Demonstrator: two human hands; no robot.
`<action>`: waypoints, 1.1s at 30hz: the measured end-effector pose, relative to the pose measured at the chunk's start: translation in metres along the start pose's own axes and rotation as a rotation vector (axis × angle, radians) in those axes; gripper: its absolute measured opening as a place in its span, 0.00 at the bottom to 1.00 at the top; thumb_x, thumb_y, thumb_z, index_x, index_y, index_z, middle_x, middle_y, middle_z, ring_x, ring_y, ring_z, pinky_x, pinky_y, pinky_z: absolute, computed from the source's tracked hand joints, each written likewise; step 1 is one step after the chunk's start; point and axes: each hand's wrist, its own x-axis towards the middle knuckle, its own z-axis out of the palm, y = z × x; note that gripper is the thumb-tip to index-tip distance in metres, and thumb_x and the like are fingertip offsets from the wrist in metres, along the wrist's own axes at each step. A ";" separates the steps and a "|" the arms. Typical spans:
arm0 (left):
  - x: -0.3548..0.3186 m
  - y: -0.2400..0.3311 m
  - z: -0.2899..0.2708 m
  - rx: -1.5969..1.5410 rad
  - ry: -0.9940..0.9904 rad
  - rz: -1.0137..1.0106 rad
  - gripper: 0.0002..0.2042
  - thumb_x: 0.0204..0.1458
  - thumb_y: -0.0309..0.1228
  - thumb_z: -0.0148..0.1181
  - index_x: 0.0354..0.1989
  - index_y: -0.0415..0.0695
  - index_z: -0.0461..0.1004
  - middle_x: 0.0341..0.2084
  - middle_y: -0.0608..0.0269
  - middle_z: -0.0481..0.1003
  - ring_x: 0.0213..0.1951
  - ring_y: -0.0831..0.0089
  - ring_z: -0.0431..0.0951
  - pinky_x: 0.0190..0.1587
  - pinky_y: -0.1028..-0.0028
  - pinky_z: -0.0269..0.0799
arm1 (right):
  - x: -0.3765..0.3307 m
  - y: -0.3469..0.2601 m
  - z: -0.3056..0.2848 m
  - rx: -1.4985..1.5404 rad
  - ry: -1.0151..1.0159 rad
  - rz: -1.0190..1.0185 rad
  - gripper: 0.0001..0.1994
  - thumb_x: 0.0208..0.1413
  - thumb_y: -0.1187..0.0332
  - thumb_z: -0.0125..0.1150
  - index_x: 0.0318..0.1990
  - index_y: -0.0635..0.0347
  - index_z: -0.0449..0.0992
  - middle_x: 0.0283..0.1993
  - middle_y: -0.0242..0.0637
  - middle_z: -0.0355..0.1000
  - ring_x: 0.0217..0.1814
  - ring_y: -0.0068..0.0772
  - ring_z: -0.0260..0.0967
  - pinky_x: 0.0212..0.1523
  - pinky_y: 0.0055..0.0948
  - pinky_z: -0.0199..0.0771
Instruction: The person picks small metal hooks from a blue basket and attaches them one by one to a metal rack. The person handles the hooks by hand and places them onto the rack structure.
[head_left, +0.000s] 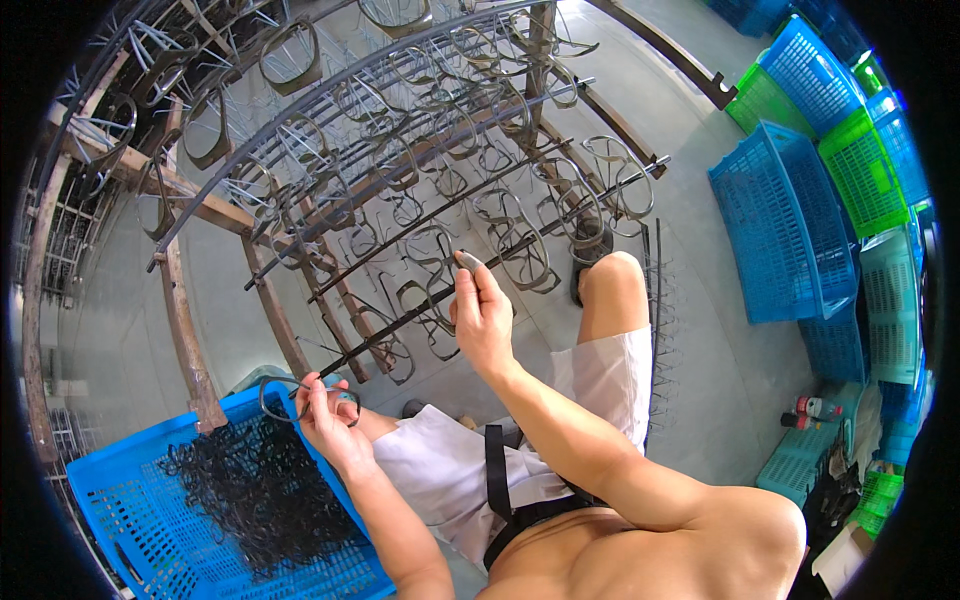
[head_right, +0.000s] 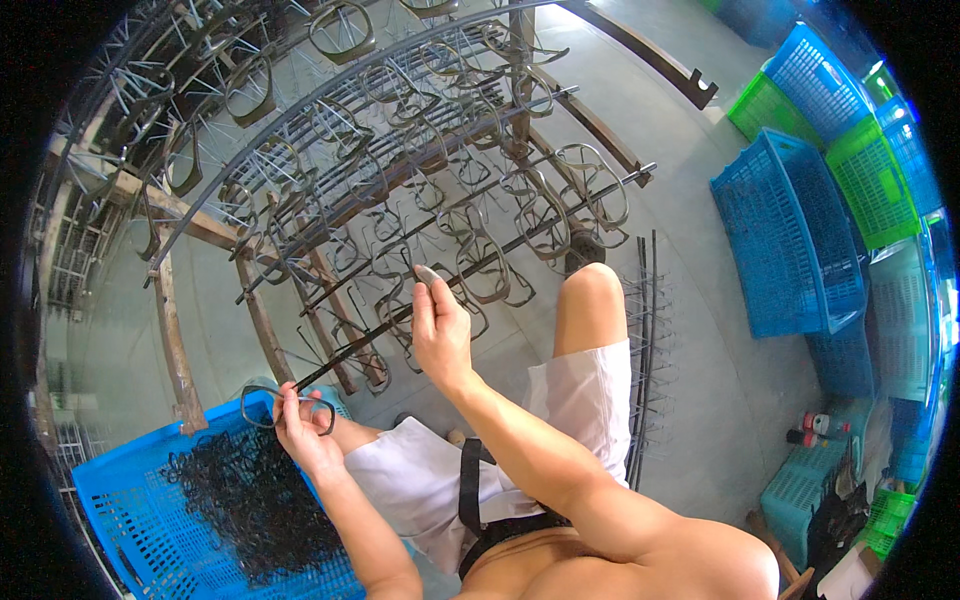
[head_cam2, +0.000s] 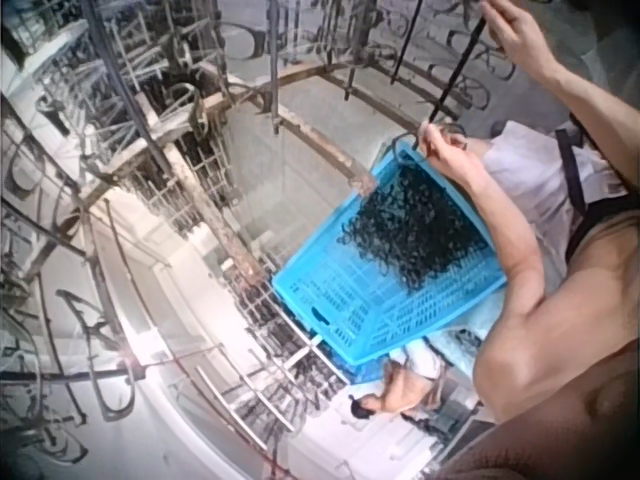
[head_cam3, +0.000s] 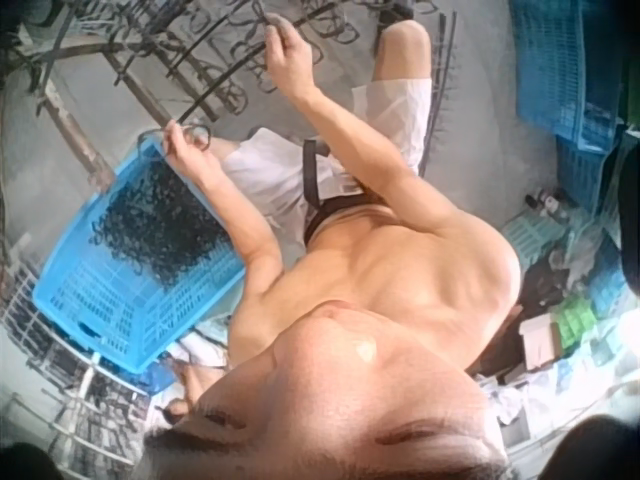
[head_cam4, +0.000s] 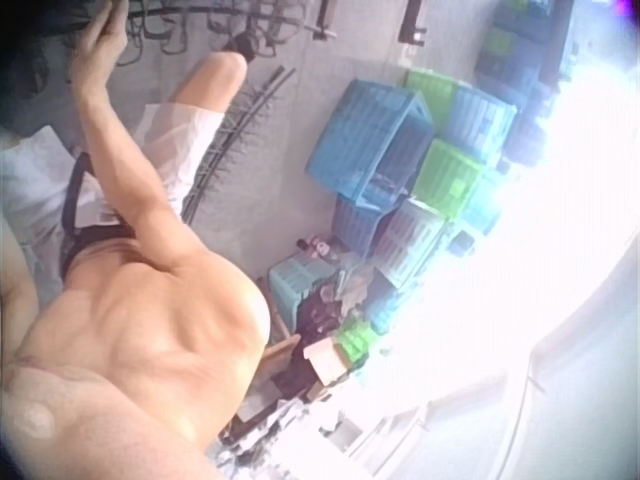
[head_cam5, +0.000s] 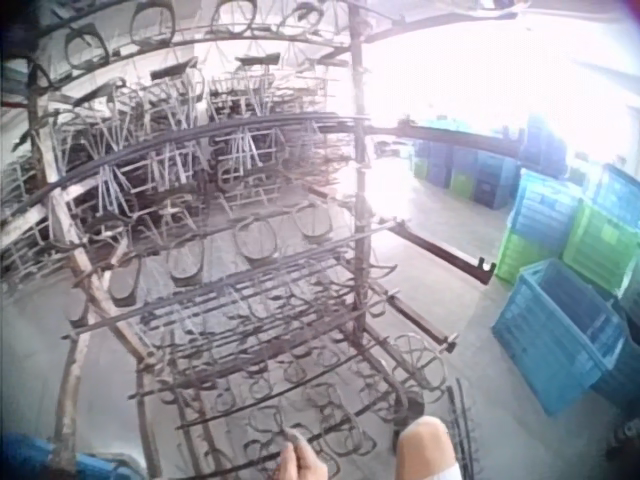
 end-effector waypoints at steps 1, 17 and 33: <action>0.001 0.000 0.000 -0.006 0.006 0.013 0.10 0.54 0.31 0.55 0.41 0.38 0.70 0.37 0.59 0.74 0.28 0.76 0.75 0.14 0.85 0.60 | -0.002 0.001 0.003 -0.034 -0.026 -0.028 0.13 0.61 0.69 0.49 0.51 0.63 0.69 0.17 0.24 0.56 0.17 0.15 0.51 0.17 0.20 0.54; -0.006 0.003 -0.002 0.043 -0.069 0.014 0.11 0.54 0.32 0.55 0.41 0.38 0.70 0.43 0.58 0.74 0.27 0.75 0.76 0.14 0.88 0.58 | -0.003 -0.003 0.001 -0.335 -0.100 -0.209 0.13 0.59 0.70 0.50 0.50 0.63 0.70 0.14 0.38 0.60 0.14 0.30 0.56 0.18 0.27 0.59; -0.058 0.024 -0.019 -0.164 -0.334 -0.023 0.05 0.51 0.21 0.48 0.35 0.43 0.63 0.33 0.59 0.70 0.31 0.62 0.78 0.17 0.77 0.70 | -0.036 -0.042 -0.031 -0.818 -0.163 -0.569 0.28 0.53 0.69 0.57 0.61 0.65 0.56 0.45 0.52 0.62 0.43 0.42 0.64 0.45 0.33 0.66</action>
